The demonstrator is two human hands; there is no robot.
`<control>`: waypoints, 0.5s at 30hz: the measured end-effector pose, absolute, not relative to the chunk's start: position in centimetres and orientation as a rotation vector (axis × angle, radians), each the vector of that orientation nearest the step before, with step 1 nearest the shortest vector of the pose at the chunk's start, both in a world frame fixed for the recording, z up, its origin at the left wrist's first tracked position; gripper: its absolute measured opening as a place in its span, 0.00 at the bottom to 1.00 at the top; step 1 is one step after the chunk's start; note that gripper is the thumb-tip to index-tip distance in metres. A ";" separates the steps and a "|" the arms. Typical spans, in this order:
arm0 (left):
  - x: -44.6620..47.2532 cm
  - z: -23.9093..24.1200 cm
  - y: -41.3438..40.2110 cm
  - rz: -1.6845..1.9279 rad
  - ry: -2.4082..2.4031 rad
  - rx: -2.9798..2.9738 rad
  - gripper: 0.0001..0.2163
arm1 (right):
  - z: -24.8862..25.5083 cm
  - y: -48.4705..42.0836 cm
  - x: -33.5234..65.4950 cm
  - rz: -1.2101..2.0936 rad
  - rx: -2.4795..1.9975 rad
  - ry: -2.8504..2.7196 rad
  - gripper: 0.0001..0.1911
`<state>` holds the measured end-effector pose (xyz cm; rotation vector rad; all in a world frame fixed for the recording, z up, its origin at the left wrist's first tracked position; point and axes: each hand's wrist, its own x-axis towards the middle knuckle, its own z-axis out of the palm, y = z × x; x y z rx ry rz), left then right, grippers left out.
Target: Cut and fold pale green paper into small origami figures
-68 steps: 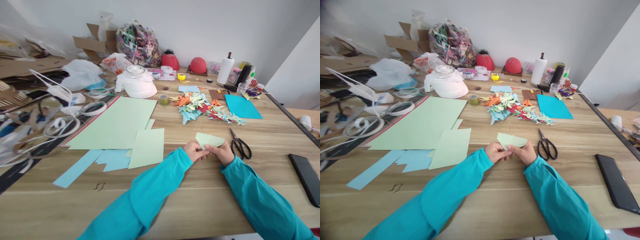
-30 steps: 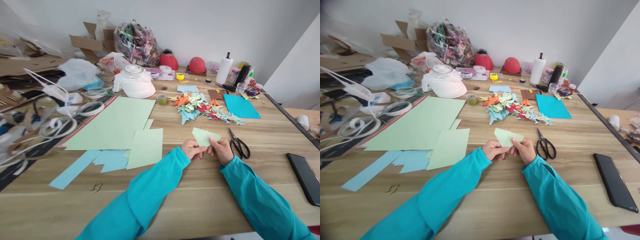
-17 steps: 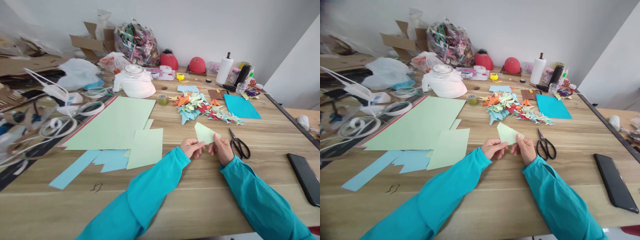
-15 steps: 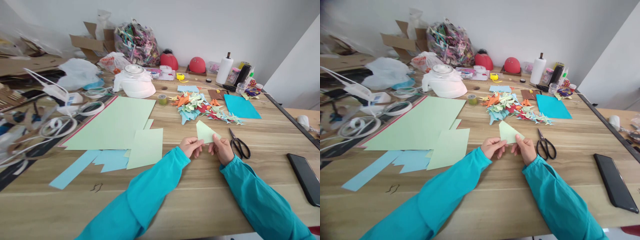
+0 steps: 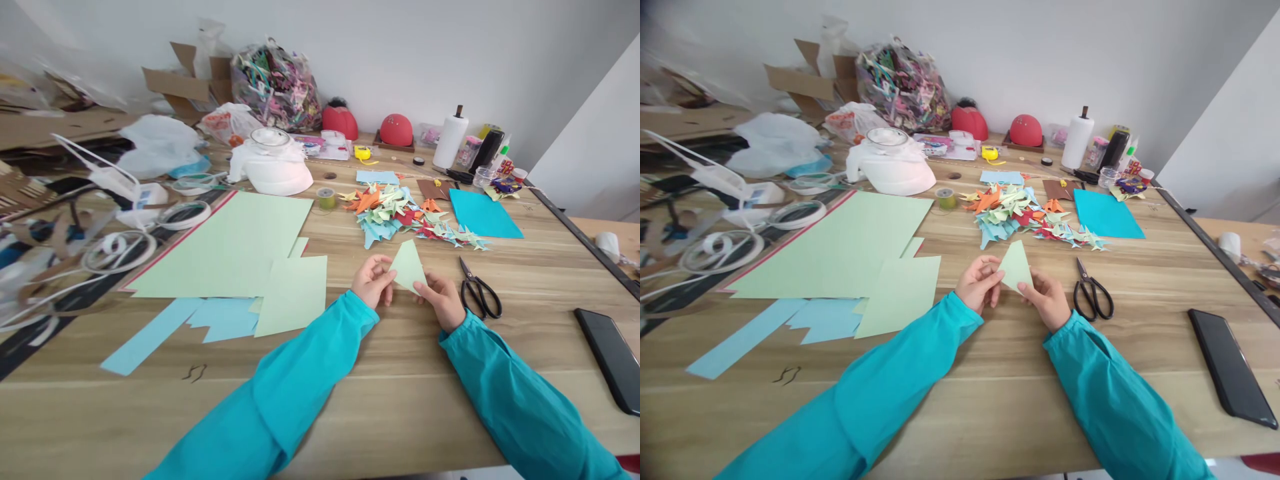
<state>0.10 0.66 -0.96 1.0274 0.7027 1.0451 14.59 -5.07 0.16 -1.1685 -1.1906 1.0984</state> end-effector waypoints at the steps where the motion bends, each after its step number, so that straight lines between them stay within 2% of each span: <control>1: 0.1 -1.0 0.6 1.034 0.694 1.039 0.18 | 0.1 -5.0 14.5 1.097 -1.143 -1.158 0.23; 3: 0.1 -1.0 0.6 1.027 0.691 1.053 0.18 | -0.1 -5.0 14.5 1.078 -1.097 -1.137 0.36; 5: 0.1 -0.9 0.5 1.051 0.708 1.062 0.17 | -0.4 -5.1 14.5 1.030 -1.064 -1.191 0.42; 7: 0.1 -0.9 0.4 1.047 0.739 1.105 0.15 | -0.6 -5.2 14.5 0.954 -1.062 -1.292 0.38; 11: 0.2 -0.9 0.0 0.949 0.798 1.246 0.14 | -0.8 -5.3 14.7 0.768 -1.155 -1.502 0.20; 15: 0.2 -1.0 -0.2 0.927 0.803 1.310 0.15 | -1.2 -5.1 14.8 0.702 -1.183 -1.489 0.17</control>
